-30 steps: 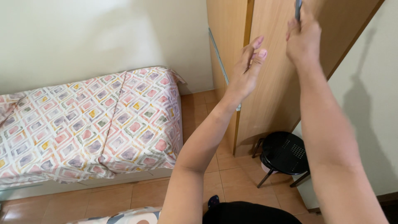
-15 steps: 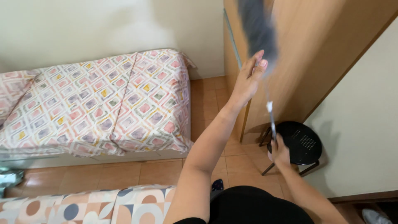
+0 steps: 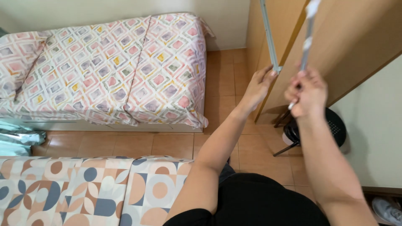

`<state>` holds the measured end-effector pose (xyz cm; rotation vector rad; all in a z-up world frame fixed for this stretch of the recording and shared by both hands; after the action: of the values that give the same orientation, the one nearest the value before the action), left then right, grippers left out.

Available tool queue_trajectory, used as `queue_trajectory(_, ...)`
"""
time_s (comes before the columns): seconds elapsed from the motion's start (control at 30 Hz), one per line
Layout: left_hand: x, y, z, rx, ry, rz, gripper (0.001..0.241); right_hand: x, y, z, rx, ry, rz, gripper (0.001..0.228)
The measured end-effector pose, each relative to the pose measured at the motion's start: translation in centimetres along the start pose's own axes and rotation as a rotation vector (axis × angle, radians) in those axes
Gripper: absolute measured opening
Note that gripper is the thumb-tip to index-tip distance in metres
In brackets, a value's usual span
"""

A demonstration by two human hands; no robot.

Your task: The person uses a long-handled duster to clean various surfaces in a bedroom. They dust the patterned bedspread, the wooden wardrobe, the floor, and the door.

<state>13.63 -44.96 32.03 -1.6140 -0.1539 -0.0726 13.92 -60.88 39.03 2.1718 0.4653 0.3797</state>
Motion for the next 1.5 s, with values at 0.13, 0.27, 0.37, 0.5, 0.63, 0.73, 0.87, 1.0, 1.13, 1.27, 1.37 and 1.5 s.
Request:
queue_trajectory(0.13,1.9,-1.0,2.8,-0.039,0.024,-0.067,0.063,2.1,2.2,-2.7,-0.03,0.07,0.148,0.02)
queue_trajectory(0.27,5.4,2.2,7.8,-0.097,0.083,-0.056,0.064,6.4,-7.3,1.7,-0.179,-0.143,0.014,0.013)
queue_trajectory(0.37,8.7,3.2,13.2,-0.12,0.109,-0.029,0.065,11.6,-17.0,6.6,-0.075,-0.278,-0.203,0.009)
queue_trajectory(0.5,12.5,4.0,19.8,-0.146,0.114,0.032,0.066,21.5,-23.4,11.8,0.234,-0.262,-0.35,0.009)
queue_trajectory(0.63,16.5,1.9,24.0,-0.151,0.161,-0.015,0.065,31.5,-13.0,4.7,0.331,-0.273,-0.182,0.013)
queue_trajectory(0.73,18.1,-1.0,25.6,-0.144,0.194,-0.029,0.064,35.6,-2.5,-2.1,0.187,-0.186,0.07,0.02)
queue_trajectory(0.87,21.5,-0.8,27.5,-0.095,0.191,0.004,0.062,41.2,1.1,-1.3,-0.039,-0.024,0.286,0.024)
queue_trajectory(1.0,25.2,-0.8,28.4,-0.078,0.169,0.005,0.062,44.5,3.2,-1.8,-0.146,0.01,0.485,0.022)
queue_trajectory(1.13,29.8,-0.2,28.7,-0.081,0.164,-0.062,0.063,47.2,0.9,-2.3,-0.199,0.049,0.611,0.021)
queue_trajectory(1.27,37.5,0.1,27.4,-0.094,0.241,-0.072,0.07,51.8,-8.1,0.9,0.137,-0.17,0.114,0.014)
queue_trajectory(1.37,42.2,-1.6,26.5,-0.081,0.252,-0.095,0.073,58.9,-7.5,2.1,0.238,-0.116,0.049,0.006)
queue_trajectory(1.5,46.8,-6.0,26.1,-0.156,0.3,-0.192,0.077,64.6,4.9,-7.0,0.083,-0.182,0.165,0.007)
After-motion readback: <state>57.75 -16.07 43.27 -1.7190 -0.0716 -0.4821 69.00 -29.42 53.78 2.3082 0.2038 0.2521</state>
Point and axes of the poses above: each hand's wrist, its own x-axis towards the middle knuckle, its own z-axis out of the back of the hand, y = z × x, the point moved 1 cm from there along x, towards the middle knuckle, and after that the axes turned 13 degrees about y, right-handed, at the moved point
